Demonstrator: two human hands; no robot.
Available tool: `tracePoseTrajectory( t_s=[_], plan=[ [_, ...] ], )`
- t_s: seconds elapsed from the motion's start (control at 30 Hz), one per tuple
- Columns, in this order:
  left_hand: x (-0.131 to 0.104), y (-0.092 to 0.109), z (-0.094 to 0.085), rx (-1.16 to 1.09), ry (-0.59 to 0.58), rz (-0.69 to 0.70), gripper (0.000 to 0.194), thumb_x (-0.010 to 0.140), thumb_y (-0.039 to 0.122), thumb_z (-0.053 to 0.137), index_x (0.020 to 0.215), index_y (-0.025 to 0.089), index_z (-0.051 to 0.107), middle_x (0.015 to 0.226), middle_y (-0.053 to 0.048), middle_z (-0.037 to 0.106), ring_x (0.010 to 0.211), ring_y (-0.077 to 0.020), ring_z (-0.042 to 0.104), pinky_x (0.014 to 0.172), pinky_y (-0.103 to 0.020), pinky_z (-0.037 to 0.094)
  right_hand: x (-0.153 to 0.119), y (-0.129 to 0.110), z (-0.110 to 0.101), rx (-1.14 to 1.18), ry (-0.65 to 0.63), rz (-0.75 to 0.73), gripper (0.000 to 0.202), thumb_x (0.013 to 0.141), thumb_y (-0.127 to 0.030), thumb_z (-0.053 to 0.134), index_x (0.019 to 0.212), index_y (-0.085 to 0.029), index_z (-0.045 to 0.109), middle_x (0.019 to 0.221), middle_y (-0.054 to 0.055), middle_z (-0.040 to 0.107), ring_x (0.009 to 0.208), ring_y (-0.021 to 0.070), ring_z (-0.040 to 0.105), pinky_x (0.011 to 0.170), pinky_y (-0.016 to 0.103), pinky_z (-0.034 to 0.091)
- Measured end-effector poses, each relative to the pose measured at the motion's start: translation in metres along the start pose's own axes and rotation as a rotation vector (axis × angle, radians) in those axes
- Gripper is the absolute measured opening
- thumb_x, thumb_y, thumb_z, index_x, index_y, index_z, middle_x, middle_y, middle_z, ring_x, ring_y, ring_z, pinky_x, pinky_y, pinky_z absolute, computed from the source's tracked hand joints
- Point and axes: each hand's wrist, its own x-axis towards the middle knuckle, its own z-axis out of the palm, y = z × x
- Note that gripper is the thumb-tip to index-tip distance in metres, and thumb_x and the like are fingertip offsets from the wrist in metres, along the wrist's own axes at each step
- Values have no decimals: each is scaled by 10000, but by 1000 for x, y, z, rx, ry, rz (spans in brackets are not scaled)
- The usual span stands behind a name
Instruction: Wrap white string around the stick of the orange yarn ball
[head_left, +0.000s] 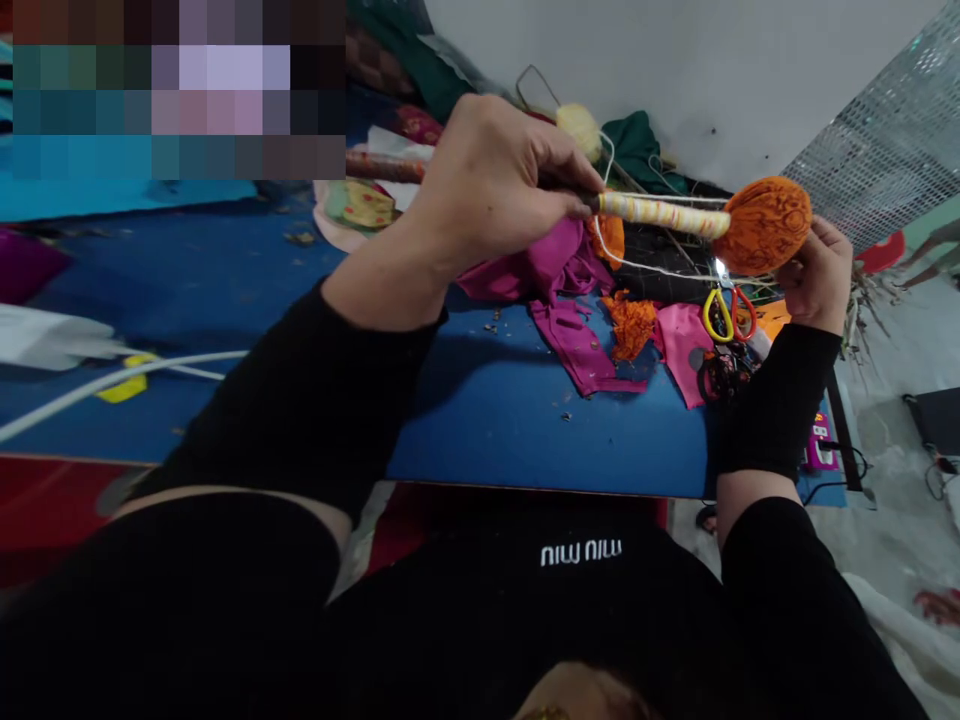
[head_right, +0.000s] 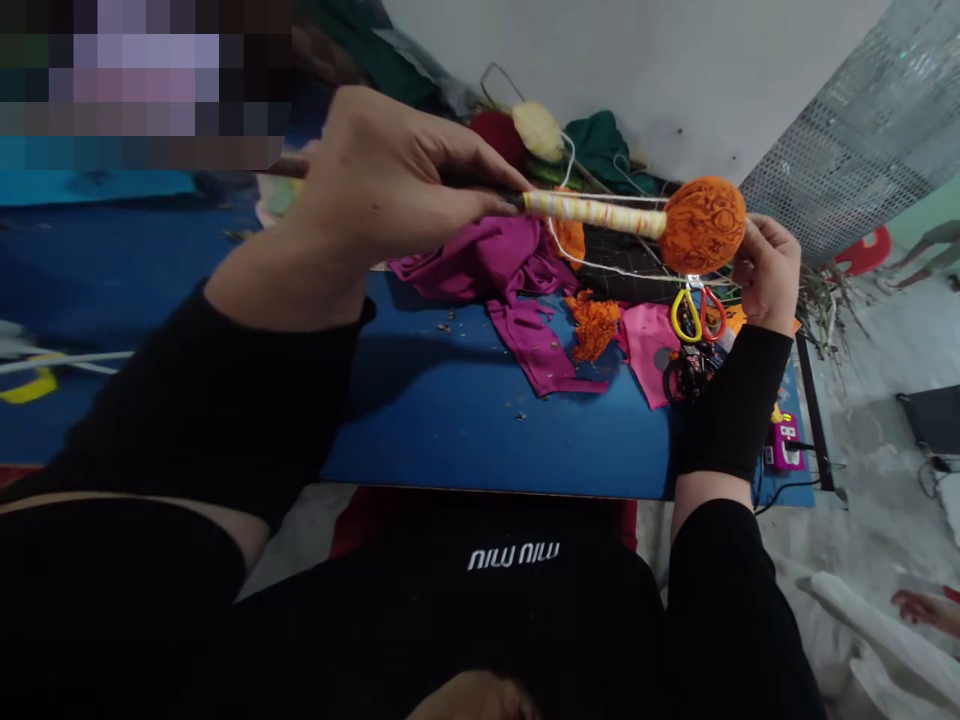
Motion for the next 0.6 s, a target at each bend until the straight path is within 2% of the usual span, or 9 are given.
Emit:
tracePoseTrajectory(
  t_s=[0.1,0.13,0.2,0.27,0.33,0.4,0.47,0.6],
  plan=[
    [-1,6,-6,-203,15,-79,205,829,19,822,948,170,893,913,-2,874,774,-149,707,837,-361,612,-1,0,1,18,8,46,656,511,-789,819,667,-339,367,552,-109,252,531,75,123,554,360,136],
    [-1,7,-7,-304,16,-105,196,813,27,814,923,173,885,883,11,867,738,-133,689,855,-375,625,-3,-1,2,21,-10,55,636,538,-761,831,664,-331,380,557,-107,278,528,71,129,547,346,137],
    [0,9,-7,-484,22,-146,146,764,94,835,877,180,867,789,31,834,664,-106,641,872,-405,631,-9,-7,3,11,-61,76,488,634,-653,843,688,-306,504,584,-98,358,518,70,158,525,313,138],
    [1,9,-6,-590,47,-187,156,696,225,913,838,195,854,716,31,793,596,-95,603,768,-404,610,-19,-16,3,-18,-96,94,256,735,-458,816,755,-271,642,622,-84,449,501,67,207,504,294,129],
    [4,6,-4,-644,107,-211,261,620,340,965,813,212,844,660,23,754,532,-92,564,576,-358,491,-26,-27,1,-61,-82,107,67,761,-245,761,771,-233,696,617,-76,496,481,59,250,492,296,119],
    [6,1,-4,-674,155,-225,262,622,360,946,811,221,829,639,20,724,495,-84,520,492,-320,355,-28,-36,-3,-121,-74,118,112,779,-128,735,735,-215,681,569,-79,487,472,56,286,486,297,152],
    [7,-3,-5,-672,172,-242,213,673,342,901,838,249,804,670,34,713,531,-95,520,499,-316,368,-26,-46,-6,-168,-90,95,179,831,-151,778,731,-228,650,539,-84,466,489,70,349,492,287,232],
    [8,-8,-12,-664,191,-309,134,779,302,845,866,284,743,767,72,709,650,-107,554,607,-316,465,-34,-64,2,-147,-137,-53,287,902,-362,832,753,-266,607,574,-54,527,576,115,516,544,288,391]
  ],
)
